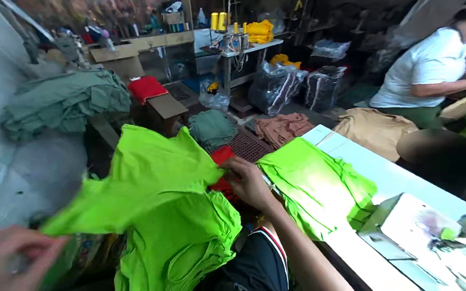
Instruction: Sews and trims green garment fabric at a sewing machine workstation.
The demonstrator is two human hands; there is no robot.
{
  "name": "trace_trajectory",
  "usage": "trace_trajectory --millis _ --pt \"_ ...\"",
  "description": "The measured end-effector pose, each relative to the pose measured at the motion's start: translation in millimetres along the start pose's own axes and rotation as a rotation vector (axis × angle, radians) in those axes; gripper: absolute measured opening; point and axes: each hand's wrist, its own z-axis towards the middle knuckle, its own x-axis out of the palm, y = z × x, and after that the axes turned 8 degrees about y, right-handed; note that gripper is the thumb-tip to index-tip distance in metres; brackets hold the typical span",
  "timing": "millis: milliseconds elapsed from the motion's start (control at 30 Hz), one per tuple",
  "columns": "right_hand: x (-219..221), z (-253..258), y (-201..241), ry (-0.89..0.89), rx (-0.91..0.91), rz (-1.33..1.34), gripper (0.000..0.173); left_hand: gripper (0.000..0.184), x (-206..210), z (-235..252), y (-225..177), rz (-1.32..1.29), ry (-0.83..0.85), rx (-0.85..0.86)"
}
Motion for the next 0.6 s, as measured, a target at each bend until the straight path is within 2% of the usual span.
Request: trace_trajectory --millis 33,133,200,300,433,500,600 --pt "24 -17 -17 0.094 0.057 0.001 0.022 0.03 18 -12 5 0.085 0.137 -0.011" --pt "78 -78 -52 0.347 0.207 0.041 0.024 0.017 80 -27 -6 0.038 0.53 -0.138" --pt "103 -113 -64 0.415 0.285 0.068 0.027 0.02 125 -22 -5 -0.019 0.723 -0.256" --pt "116 -133 -69 0.319 0.31 0.063 0.027 0.035 167 9 -21 -0.033 0.752 -0.305" --pt "99 -116 -64 0.213 0.314 0.046 0.025 0.065 224 34 -39 0.04 0.772 -0.233" --pt "89 -98 -57 0.158 0.289 0.061 0.025 0.067 246 39 -37 0.091 0.762 -0.198" --pt "75 -62 -44 0.152 0.253 0.057 0.025 0.054 260 44 -29 0.165 0.759 -0.159"
